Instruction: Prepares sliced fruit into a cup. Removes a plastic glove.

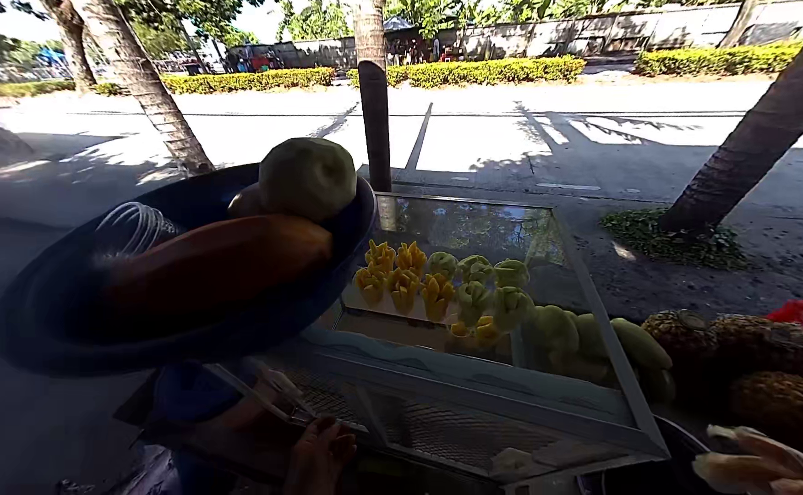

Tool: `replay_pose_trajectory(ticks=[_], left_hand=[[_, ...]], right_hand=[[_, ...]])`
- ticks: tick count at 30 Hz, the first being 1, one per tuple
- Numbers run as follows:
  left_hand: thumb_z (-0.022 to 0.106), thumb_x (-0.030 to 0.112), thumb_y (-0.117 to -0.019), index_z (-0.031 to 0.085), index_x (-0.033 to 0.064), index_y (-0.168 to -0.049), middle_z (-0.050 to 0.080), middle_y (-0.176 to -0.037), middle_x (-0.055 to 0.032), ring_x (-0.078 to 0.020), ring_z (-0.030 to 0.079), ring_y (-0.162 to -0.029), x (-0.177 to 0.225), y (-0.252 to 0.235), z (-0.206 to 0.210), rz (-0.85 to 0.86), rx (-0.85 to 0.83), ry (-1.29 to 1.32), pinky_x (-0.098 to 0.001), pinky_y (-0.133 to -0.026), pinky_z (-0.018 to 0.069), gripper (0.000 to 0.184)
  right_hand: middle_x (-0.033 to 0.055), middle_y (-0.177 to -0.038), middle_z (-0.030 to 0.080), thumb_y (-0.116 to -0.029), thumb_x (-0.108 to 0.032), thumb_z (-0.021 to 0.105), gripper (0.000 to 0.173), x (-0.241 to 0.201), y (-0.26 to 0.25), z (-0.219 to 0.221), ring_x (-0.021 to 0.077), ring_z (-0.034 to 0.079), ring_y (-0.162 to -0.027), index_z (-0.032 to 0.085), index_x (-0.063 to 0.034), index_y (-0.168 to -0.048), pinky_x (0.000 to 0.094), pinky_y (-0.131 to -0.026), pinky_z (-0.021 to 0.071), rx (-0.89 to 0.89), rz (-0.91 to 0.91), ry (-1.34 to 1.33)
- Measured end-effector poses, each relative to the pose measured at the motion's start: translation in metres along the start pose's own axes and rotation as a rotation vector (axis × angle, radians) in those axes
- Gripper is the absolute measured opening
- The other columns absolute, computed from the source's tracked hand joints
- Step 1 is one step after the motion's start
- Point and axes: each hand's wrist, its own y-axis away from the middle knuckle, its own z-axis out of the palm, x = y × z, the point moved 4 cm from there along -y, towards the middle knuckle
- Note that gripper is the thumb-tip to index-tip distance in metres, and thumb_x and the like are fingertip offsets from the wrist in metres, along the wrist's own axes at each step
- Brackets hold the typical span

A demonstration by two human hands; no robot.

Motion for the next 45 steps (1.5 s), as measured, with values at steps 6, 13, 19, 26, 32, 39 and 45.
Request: replay_pose_trajectory(ticks=[6, 13, 19, 26, 32, 39, 45], left_hand=[[0.033, 0.018, -0.1049, 0.056, 0.0100, -0.078, 0.065, -0.066, -0.0039, -0.0162, 0.066, -0.061, 0.035, -0.047, -0.013, -0.086, -0.016, 0.230, -0.0335, -0.063, 0.0596, 0.036], [0.033, 0.023, -0.1067, 0.061, 0.0145, -0.079, 0.070, -0.072, 0.0001, -0.0119, 0.070, -0.070, 0.054, -0.071, -0.047, 0.084, -0.061, 0.213, -0.0293, -0.070, 0.0607, 0.040], [0.029, 0.026, -0.1089, 0.059, 0.0160, -0.080, 0.069, -0.070, 0.0015, -0.0115, 0.071, -0.068, 0.053, -0.062, -0.034, 0.160, -0.008, 0.257, -0.0298, -0.069, 0.0619, 0.043], [0.038, 0.025, -0.1064, 0.054, 0.0229, -0.072, 0.059, -0.060, 0.0063, -0.0109, 0.063, -0.059, -0.020, -0.027, -0.061, -0.026, -0.012, 0.067, -0.0353, -0.068, 0.0602, 0.038], [0.039, 0.030, -0.1078, 0.061, 0.0149, -0.115, 0.072, -0.090, -0.0037, -0.0204, 0.072, -0.084, -0.123, 0.085, 0.007, -0.323, -0.659, -0.200, -0.0421, -0.077, 0.0617, 0.028], [0.071, 0.040, -0.0915, 0.053, 0.0033, -0.137, 0.068, -0.117, -0.0068, -0.0135, 0.067, -0.091, -0.095, 0.161, 0.212, 0.037, -1.176, -0.511, -0.0315, -0.075, 0.0575, 0.061], [0.067, 0.031, -0.0986, 0.054, 0.0030, -0.135, 0.068, -0.092, -0.0086, -0.0124, 0.061, -0.066, -0.103, 0.211, 0.313, 0.091, -1.103, -0.683, -0.0303, -0.060, 0.0534, 0.048]], right_hand=[[-0.0015, -0.166, 0.034, -0.0906, -0.078, 0.050, 0.094, -0.010, 0.009, -0.008, 0.0180, 0.036, -0.150, 0.035, -0.0156, -0.160, 0.0476, -0.113, 0.0459, 0.251, 0.019, -0.037], [0.0082, -0.130, 0.069, -0.0893, -0.069, 0.056, 0.076, -0.011, 0.045, -0.024, 0.0262, 0.070, -0.112, 0.052, -0.0248, -0.151, 0.0457, -0.087, 0.0619, -0.022, 0.148, -1.098], [0.0104, -0.162, 0.038, -0.0617, -0.105, 0.038, 0.134, 0.077, 0.091, -0.005, 0.0345, 0.045, -0.143, 0.016, -0.0227, -0.165, 0.0660, -0.104, 0.0460, 0.271, 0.781, -0.463], [0.0099, -0.150, 0.054, -0.0701, -0.096, 0.048, 0.111, 0.080, 0.109, 0.004, 0.0349, 0.062, -0.125, 0.038, -0.0296, -0.158, 0.0558, -0.092, 0.0581, 0.144, 0.675, -0.870], [0.0117, -0.155, 0.049, -0.0565, -0.106, 0.038, 0.138, 0.109, 0.082, 0.023, 0.0366, 0.056, -0.133, 0.025, -0.0195, -0.163, 0.0645, -0.097, 0.0521, -0.002, 0.851, -0.743], [0.0115, -0.152, 0.053, -0.0769, -0.090, 0.052, 0.116, 0.090, 0.074, 0.019, 0.0348, 0.059, -0.130, 0.031, -0.0125, -0.161, 0.0574, -0.094, 0.0563, -0.359, 0.817, -0.771], [0.0119, -0.139, 0.061, -0.1031, -0.025, 0.050, 0.049, 0.074, 0.086, -0.003, 0.0188, 0.060, -0.124, 0.050, 0.0005, -0.145, 0.0412, -0.097, 0.0540, -0.433, 0.757, -0.219]])
